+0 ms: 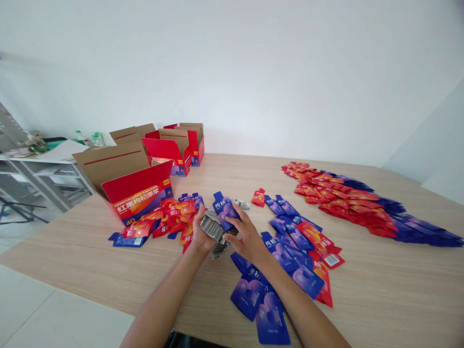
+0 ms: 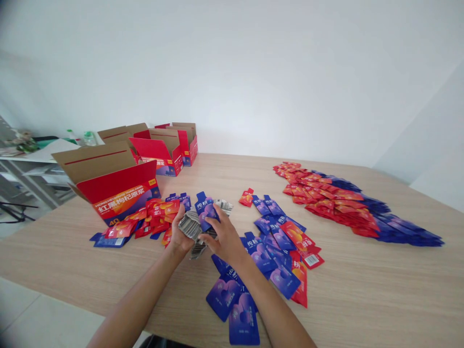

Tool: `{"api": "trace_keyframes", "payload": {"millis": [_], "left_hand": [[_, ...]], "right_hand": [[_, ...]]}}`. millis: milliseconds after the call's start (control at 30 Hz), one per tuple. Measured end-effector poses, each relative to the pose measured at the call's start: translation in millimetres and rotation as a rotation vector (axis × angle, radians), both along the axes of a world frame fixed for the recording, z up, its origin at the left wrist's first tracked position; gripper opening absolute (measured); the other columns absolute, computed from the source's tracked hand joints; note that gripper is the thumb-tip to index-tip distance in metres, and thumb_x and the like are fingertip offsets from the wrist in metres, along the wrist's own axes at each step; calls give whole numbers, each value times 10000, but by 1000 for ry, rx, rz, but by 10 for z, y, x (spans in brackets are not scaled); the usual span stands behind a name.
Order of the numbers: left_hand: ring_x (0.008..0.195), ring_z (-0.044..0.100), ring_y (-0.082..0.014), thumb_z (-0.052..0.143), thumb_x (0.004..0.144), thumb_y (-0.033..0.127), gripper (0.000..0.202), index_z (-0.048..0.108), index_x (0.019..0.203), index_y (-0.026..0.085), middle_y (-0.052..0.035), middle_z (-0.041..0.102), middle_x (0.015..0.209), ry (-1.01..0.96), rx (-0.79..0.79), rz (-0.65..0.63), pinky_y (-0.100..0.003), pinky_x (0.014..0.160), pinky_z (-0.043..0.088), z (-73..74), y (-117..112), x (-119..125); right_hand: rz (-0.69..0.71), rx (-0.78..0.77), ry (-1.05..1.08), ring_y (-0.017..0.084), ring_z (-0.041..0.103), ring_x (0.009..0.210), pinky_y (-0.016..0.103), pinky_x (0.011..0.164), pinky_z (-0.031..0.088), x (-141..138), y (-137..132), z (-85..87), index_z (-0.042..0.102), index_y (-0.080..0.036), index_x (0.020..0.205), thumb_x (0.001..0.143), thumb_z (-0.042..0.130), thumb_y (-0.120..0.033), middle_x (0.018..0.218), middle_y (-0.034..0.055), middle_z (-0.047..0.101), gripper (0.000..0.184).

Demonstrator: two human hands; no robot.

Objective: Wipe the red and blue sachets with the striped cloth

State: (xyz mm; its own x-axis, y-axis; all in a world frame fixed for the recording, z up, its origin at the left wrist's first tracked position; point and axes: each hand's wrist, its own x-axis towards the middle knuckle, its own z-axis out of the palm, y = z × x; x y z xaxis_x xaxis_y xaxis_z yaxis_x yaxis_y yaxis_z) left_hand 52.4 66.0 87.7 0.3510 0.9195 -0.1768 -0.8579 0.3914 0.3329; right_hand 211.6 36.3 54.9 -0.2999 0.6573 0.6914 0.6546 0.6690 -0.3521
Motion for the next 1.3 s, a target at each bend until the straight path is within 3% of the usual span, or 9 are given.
{"api": "trace_keyframes", "payload": {"millis": [100, 200, 400, 567, 733, 900, 1067, 1200, 1300], "left_hand": [[585, 694, -197, 453, 987, 507, 539, 712, 696, 134, -83, 743, 675, 13, 9, -60, -394, 833, 593, 26, -33, 37], [706, 735, -240, 458, 986, 497, 526, 720, 720, 126, -106, 749, 716, 60, 24, -124, -401, 841, 586, 14, -54, 57], [798, 746, -271, 470, 945, 617, 577, 673, 671, 152, -118, 742, 741, 161, 13, -210, -395, 816, 590, -9, -57, -5], [874, 731, -304, 383, 845, 828, 754, 697, 804, 143, -142, 740, 795, 127, 49, -216, -406, 815, 588, 43, -75, -3], [899, 720, -310, 239, 849, 855, 893, 717, 923, 104, -168, 742, 862, 80, 66, -193, -426, 838, 574, 51, -99, 41], [1012, 701, -331, 286, 866, 831, 890, 708, 1079, 77, -196, 747, 991, 52, 85, -271, -463, 945, 530, -2, -63, 57], [966, 715, -307, 385, 869, 766, 726, 749, 928, 141, -152, 759, 873, -143, 257, -489, -470, 937, 531, -244, 125, 37], [774, 727, -266, 208, 940, 599, 686, 742, 797, 192, -69, 681, 661, -316, 375, -732, -487, 762, 578, -463, 244, 63], [772, 737, -263, 376, 929, 535, 535, 745, 827, 162, -85, 727, 717, -151, 333, -706, -450, 773, 584, -551, 228, 122]], "right_hand": [[-226, -48, 121, 352, 300, 1496, 623, 1173, 310, -50, 25, -9, 649, -232, 1183, 953, 608, -495, 1588, 157, 343, 352], [-349, -169, 248, 373, 281, 1498, 630, 1159, 316, -61, 71, -26, 502, -232, 1409, 884, 670, -565, 1580, 186, 327, 643], [-201, -405, 368, 330, 534, 1320, 512, 1102, 423, 109, 155, 33, 449, -205, 1449, 726, 802, -592, 1420, 165, 553, 893], [-143, -573, 402, 280, 692, 968, 404, 842, 539, 154, 132, 143, 604, -211, 1174, 713, 808, -573, 1054, 65, 736, 622], [-207, -474, 507, 217, 639, 769, 317, 697, 490, 99, 108, 183, 588, -213, 968, 735, 776, -564, 846, -7, 697, 462], [-269, -407, 627, 200, 604, 713, 304, 673, 468, 136, 115, 213, 613, -209, 856, 749, 767, -537, 752, -16, 671, 378], [-49, -562, 1195, 146, 578, 591, 280, 605, 500, 120, 175, 203, 635, -212, 916, 668, 838, -573, 713, -46, 660, 483], [129, -737, 1517, 92, 506, 450, 224, 491, 471, 37, 172, 199, 607, -214, 823, 599, 901, -578, 580, -90, 597, 519], [248, -761, 1569, 113, 586, 491, 228, 514, 518, 12, 140, 222, 646, -212, 849, 629, 904, -557, 615, -63, 654, 484]]}}
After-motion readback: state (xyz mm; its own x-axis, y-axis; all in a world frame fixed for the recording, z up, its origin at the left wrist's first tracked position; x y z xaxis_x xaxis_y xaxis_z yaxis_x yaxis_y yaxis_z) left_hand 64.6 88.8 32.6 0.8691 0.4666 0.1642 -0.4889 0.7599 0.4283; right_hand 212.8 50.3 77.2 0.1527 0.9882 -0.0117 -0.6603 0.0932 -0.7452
